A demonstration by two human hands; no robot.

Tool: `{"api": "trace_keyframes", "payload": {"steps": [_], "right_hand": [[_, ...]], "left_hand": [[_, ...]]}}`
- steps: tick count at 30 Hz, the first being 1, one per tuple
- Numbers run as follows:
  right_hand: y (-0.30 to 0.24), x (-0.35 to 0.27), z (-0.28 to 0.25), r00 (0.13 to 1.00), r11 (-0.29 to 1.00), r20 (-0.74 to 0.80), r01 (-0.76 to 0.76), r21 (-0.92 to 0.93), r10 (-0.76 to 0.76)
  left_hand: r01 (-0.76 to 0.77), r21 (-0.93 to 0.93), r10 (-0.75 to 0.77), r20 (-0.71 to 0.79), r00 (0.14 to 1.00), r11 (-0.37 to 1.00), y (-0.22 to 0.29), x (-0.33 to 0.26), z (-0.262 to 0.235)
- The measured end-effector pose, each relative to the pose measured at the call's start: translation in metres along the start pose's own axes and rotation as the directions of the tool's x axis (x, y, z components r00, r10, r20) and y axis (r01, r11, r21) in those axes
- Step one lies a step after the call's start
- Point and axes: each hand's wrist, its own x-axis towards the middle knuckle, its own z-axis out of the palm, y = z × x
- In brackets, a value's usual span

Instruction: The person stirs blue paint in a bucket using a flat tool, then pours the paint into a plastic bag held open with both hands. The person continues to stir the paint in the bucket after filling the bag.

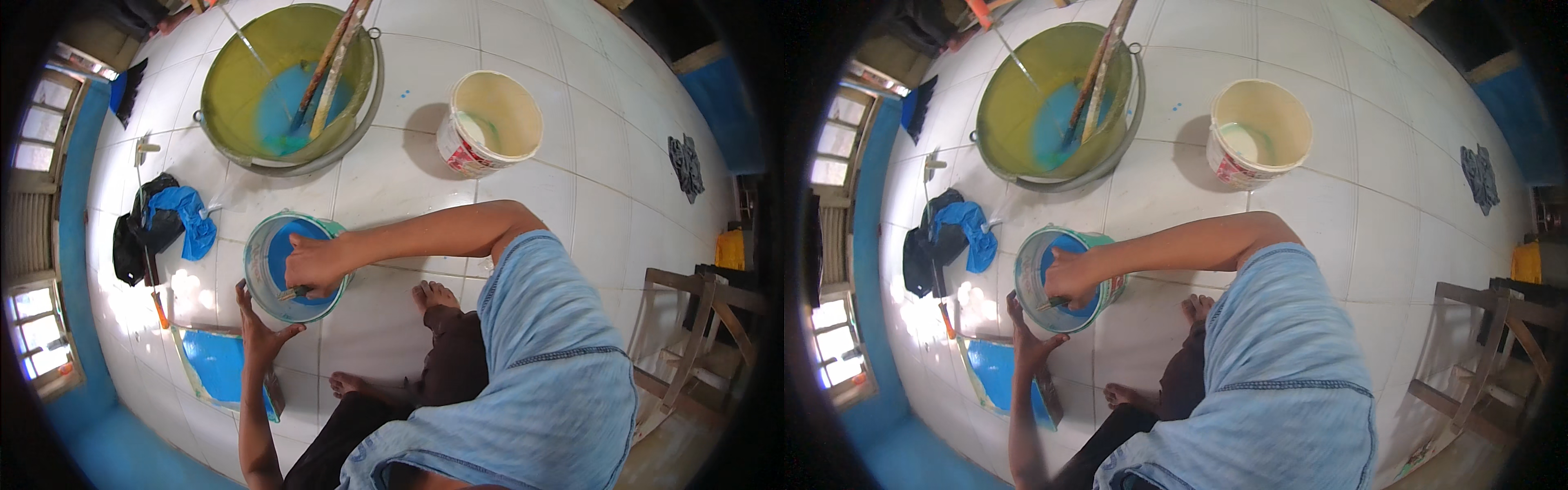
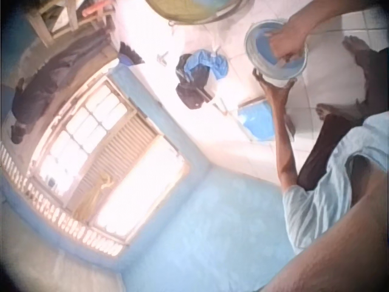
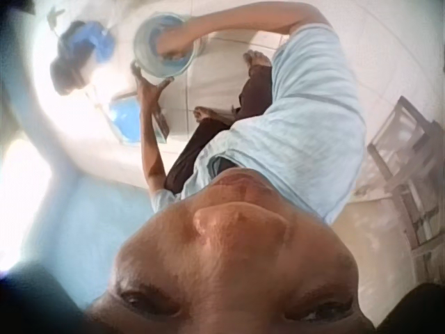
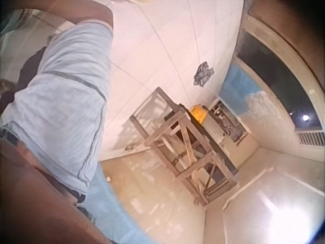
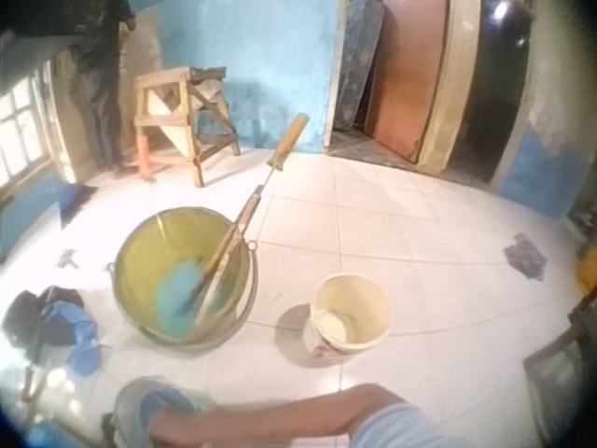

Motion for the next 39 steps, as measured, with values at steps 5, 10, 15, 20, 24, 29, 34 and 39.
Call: {"api": "trace_keyframes", "payload": {"steps": [5,10,15,20,24,29,34,39], "right_hand": [[0.022,0.009,0.044,0.91,0.97,-0.39,0.207,0.126,-0.143],[0.025,0.004,0.019,0.945,0.912,-0.313,-0.047,-0.407,-0.091],[-0.008,-0.014,-0.023,0.979,0.974,0.095,-0.164,-0.154,0.18],[-0.009,-0.012,-0.004,0.995,0.974,0.029,-0.102,0.204,0.098],[0.003,0.002,0.004,0.984,0.999,-0.171,-0.041,0.025,0.044],[0.001,0.0,-0.016,0.989,0.945,-0.07,-0.146,-0.294,0.131],[-0.015,-0.013,-0.025,0.975,0.975,0.112,-0.179,-0.129,0.194],[-0.002,-0.001,-0.002,0.991,0.987,-0.042,-0.124,0.098,0.128]], "left_hand": [[-0.08,0.031,0.082,-0.042,0.996,0.996,-0.015,0.005,0.006],[-0.037,0.087,0.04,-0.032,0.999,0.995,-0.012,0.003,0.003],[-0.031,0.045,0.033,-0.05,0.998,0.999,-0.005,-0.001,-0.001],[-0.07,0.039,0.072,-0.061,0.996,0.997,-0.016,0.002,0.005],[-0.072,0.063,0.076,-0.058,0.995,0.995,-0.019,0.002,0.006],[-0.017,0.066,0.02,-0.048,0.999,0.998,-0.016,-0.003,0.002],[-0.01,0.078,0.014,-0.054,0.998,0.997,-0.022,-0.003,0.006],[-0.077,0.012,0.078,-0.065,0.995,0.997,-0.017,0.003,0.003]]}}
